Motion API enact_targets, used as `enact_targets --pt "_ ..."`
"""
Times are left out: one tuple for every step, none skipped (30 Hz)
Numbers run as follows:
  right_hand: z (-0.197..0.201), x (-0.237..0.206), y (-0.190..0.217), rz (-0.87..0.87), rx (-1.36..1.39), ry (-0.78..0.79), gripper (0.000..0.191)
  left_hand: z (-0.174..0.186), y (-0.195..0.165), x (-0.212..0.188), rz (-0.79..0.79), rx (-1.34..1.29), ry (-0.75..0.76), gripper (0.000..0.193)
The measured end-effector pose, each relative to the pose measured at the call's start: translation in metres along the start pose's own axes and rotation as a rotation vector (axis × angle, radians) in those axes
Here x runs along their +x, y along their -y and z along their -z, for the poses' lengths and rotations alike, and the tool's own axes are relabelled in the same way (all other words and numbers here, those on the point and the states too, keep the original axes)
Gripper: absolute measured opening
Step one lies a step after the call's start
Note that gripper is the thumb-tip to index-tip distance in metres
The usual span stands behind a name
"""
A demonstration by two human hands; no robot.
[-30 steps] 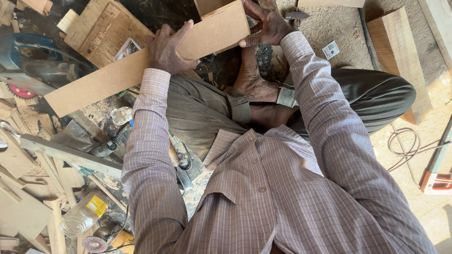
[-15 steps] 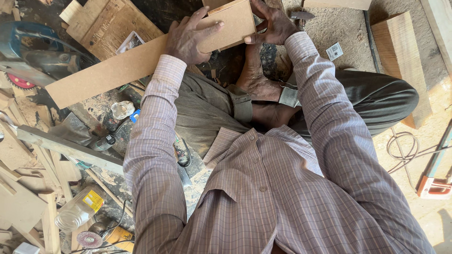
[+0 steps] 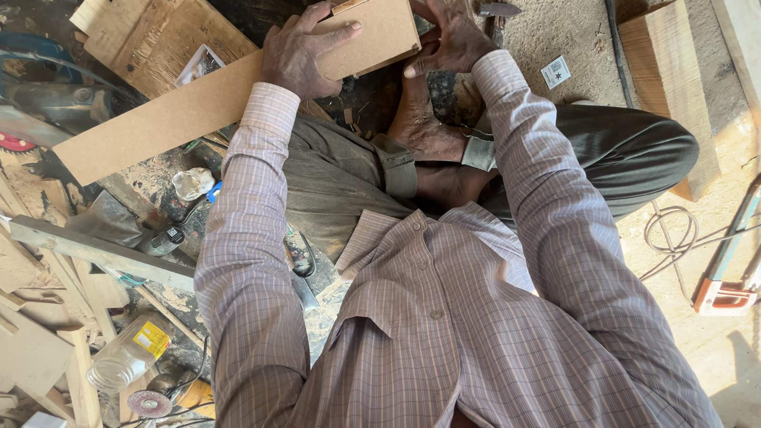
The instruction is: The person sits on the workshop floor hammering nails into small wooden boxes, then picks up a long thin board, aligns a try square against it and marks a line with a pencil. They handle nails from a small container and reposition the boxes while working.
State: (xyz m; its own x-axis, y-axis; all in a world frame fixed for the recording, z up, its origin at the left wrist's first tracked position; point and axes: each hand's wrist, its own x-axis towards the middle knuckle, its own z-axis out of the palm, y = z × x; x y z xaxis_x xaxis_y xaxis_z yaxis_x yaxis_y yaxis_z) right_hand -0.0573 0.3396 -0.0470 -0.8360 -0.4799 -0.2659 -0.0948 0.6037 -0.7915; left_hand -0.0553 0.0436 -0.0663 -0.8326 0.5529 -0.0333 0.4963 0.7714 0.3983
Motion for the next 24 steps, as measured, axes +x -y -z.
enact_targets --pt "-0.002 -0.003 -0.002 -0.014 0.041 0.014 0.138 -0.001 0.001 0.000 0.005 -0.008 0.006 0.100" --pt "-0.004 -0.007 -0.004 0.050 0.000 -0.053 0.132 -0.001 0.001 0.000 0.011 -0.016 0.012 0.099" --pt "-0.007 -0.014 -0.007 0.114 -0.041 -0.119 0.127 -0.002 0.002 -0.001 -0.001 -0.006 -0.007 0.100" --pt "-0.009 -0.020 -0.011 0.179 -0.080 -0.184 0.121 -0.003 0.002 -0.001 -0.013 0.004 -0.024 0.100" --pt "-0.009 -0.027 -0.017 0.112 -0.001 -0.245 0.113 -0.003 0.003 -0.001 -0.026 0.014 -0.041 0.100" --pt "-0.010 -0.036 -0.023 0.044 0.077 -0.306 0.105 -0.004 0.003 -0.002 -0.022 0.010 -0.027 0.099" --pt "-0.010 -0.044 -0.031 -0.025 0.156 -0.366 0.097 -0.003 0.004 -0.003 -0.017 0.004 -0.013 0.097" --pt "-0.007 -0.052 -0.040 -0.078 0.089 -0.405 0.091 -0.003 0.005 -0.003 -0.014 -0.002 0.002 0.096" --pt "-0.002 -0.062 -0.050 -0.131 0.020 -0.444 0.086 -0.003 0.005 -0.004 -0.024 0.004 -0.011 0.095" --pt "0.003 -0.073 -0.060 -0.186 -0.052 -0.484 0.080 -0.002 0.005 -0.005 -0.036 0.008 -0.026 0.095" --pt "0.007 -0.083 -0.069 -0.242 -0.117 -0.489 0.072 -0.001 0.005 -0.005 -0.051 0.009 -0.040 0.095" --pt "0.011 -0.092 -0.077 -0.302 -0.182 -0.496 0.064 0.000 0.005 -0.005 -0.060 0.009 -0.039 0.095" --pt "0.013 -0.100 -0.084 -0.365 -0.246 -0.500 0.056 0.001 0.006 -0.006 -0.070 0.006 -0.035 0.094" --pt "0.015 -0.106 -0.088 -0.440 -0.297 -0.481 0.051 0.002 0.006 -0.006 -0.079 0.004 -0.031 0.094" --pt "0.016 -0.109 -0.090 -0.509 -0.346 -0.460 0.046 0.002 0.006 -0.006 -0.088 0.005 -0.036 0.095" --pt "0.016 -0.110 -0.089 -0.575 -0.393 -0.437 0.042 0.003 0.007 -0.006 -0.094 0.008 -0.042 0.096" --pt "0.015 -0.110 -0.087 -0.607 -0.399 -0.417 0.043 0.003 0.007 -0.006 -0.097 0.012 -0.047 0.097" --pt "0.012 -0.105 -0.082 -0.637 -0.402 -0.394 0.043 0.003 0.007 -0.006 -0.084 0.008 -0.027 0.096" --pt "0.006 -0.099 -0.075 -0.665 -0.403 -0.370 0.044 0.003 0.007 -0.006 -0.070 0.006 -0.007 0.095" --pt "0.001 -0.093 -0.068 -0.676 -0.484 -0.262 0.048 0.003 0.007 -0.006 -0.053 0.004 0.010 0.094" --pt "-0.004 -0.086 -0.061 -0.684 -0.564 -0.153 0.053 0.003 0.007 -0.006 -0.054 0.009 0.008 0.094" --pt "-0.008 -0.082 -0.055 -0.690 -0.643 -0.044 0.058 0.002 0.006 -0.006 -0.054 0.013 0.005 0.094" --pt "-0.010 -0.077 -0.050 -0.617 -0.691 -0.081 0.057 0.003 0.005 -0.005 -0.053 0.019 -0.001 0.093" --pt "-0.011 -0.075 -0.045 -0.539 -0.738 -0.116 0.058 0.003 0.004 -0.004 -0.059 0.009 0.000 0.094"
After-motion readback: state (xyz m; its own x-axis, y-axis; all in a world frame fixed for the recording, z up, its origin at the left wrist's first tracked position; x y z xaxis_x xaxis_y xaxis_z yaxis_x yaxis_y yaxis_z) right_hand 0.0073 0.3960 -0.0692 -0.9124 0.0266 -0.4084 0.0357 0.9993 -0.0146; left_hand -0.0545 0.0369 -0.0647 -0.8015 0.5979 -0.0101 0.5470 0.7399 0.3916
